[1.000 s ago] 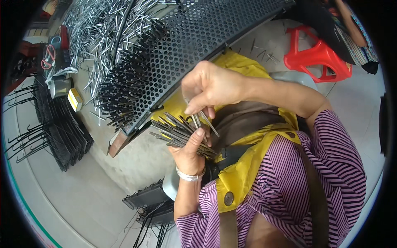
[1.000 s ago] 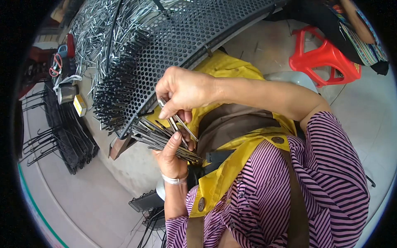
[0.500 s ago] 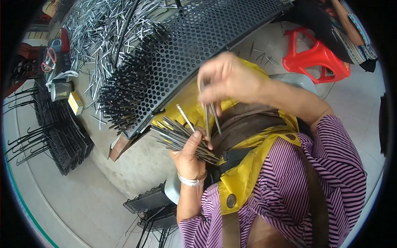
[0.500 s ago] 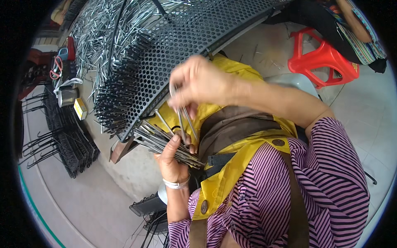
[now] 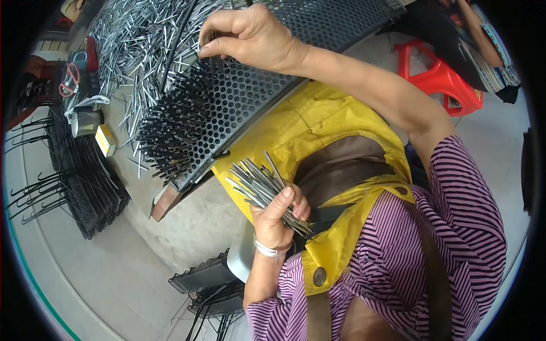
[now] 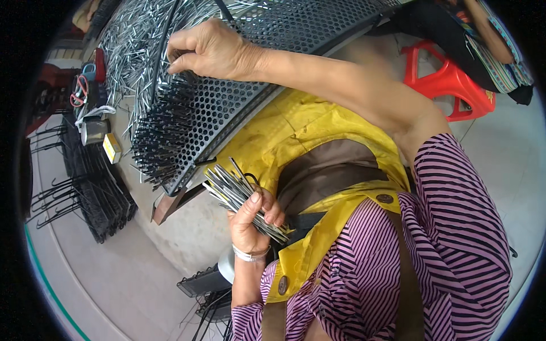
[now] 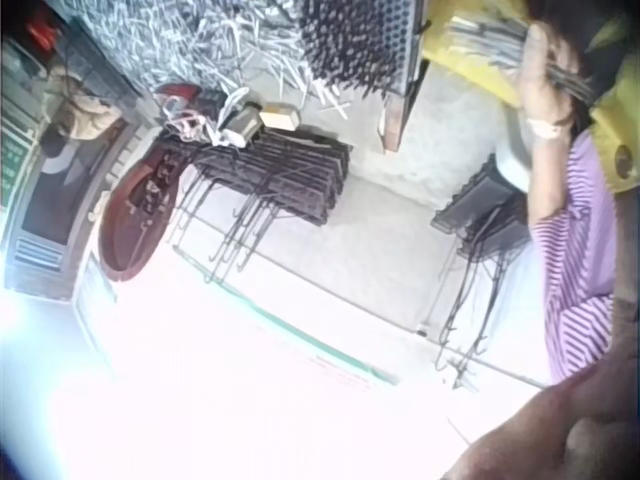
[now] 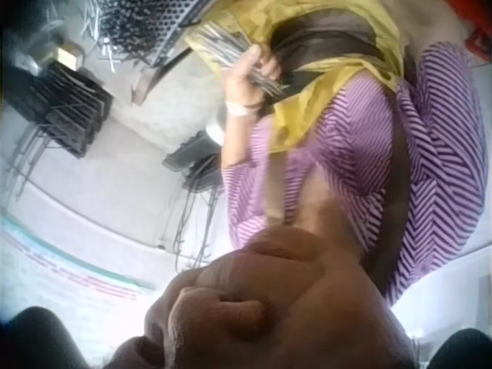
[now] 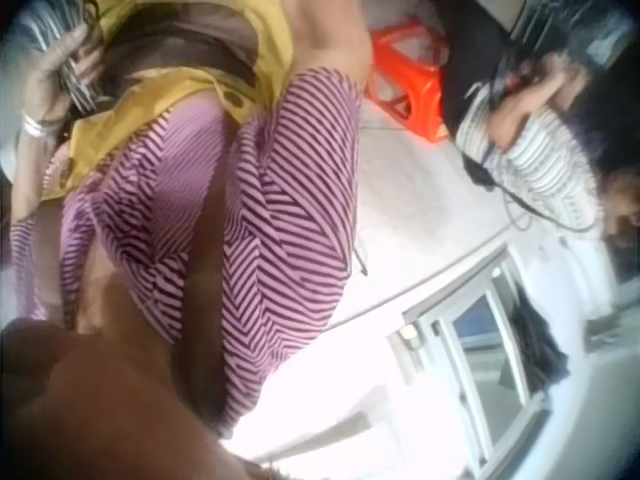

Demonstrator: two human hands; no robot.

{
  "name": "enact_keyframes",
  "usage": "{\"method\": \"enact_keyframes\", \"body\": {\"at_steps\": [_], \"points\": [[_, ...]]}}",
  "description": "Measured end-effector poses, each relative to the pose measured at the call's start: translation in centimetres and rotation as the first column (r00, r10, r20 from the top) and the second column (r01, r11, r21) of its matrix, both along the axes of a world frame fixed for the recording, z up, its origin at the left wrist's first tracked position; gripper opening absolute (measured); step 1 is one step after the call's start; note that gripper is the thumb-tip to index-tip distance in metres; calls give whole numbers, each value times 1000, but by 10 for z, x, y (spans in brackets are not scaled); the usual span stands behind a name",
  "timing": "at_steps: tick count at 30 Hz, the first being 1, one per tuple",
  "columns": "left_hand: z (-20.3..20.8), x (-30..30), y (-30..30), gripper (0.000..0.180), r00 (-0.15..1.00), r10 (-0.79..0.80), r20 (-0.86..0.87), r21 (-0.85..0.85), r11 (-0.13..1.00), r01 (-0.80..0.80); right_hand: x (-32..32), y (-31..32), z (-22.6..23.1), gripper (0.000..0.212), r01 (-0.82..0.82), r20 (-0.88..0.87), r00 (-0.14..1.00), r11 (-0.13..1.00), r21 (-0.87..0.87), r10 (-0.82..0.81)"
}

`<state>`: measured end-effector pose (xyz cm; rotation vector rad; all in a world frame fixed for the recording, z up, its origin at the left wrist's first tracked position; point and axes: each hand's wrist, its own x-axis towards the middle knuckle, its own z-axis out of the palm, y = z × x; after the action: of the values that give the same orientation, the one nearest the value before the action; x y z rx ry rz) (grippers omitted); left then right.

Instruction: The person gathers a bundle of metal clips from a pile on the table and inserts them one by one into the holes of a perforated grid.

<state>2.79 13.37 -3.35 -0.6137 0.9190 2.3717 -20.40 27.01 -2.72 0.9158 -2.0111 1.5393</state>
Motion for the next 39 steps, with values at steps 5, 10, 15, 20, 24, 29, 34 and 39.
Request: {"method": "enact_keyframes", "body": {"at_steps": [5, 10, 15, 20, 24, 29, 34, 39], "points": [[0, -2, -1, 12, 998, 47, 49, 60, 997, -50, -9, -6, 0, 11, -22, -41, 999, 995, 93, 26], [-3, -2, -4, 9, 999, -18, 27, 16, 1000, 18, -12, -8, 4, 13, -86, -44, 994, 963, 254, 100], [-4, -2, -5, 10, 1000, -20, 14, 26, 999, 20, -12, -15, 14, 15, -75, 45, 997, 929, 362, 63], [-6, -2, -6, 10, 1000, -16, 6, 25, 1000, 15, -13, -18, 9, 16, -6, -44, 999, 940, 341, 23], [-6, -2, -5, 10, 1000, -14, 2, 19, 1000, 14, -12, -17, 10, 15, 10, -21, 1000, 942, 337, -3], [-8, -1, -2, 10, 999, -36, -21, -5, 999, 36, -10, -25, -2, 9, 43, -99, 995, 974, 222, -22], [-9, 2, 0, 11, 999, -30, -32, -27, 999, 30, -10, -24, -1, 12, 163, -181, 980, 843, 512, -79], [-13, 2, 0, 12, 999, -1, -43, 16, 1000, 1, 13, -16, -1, 15, 268, -425, 898, 903, 335, -109]]}}
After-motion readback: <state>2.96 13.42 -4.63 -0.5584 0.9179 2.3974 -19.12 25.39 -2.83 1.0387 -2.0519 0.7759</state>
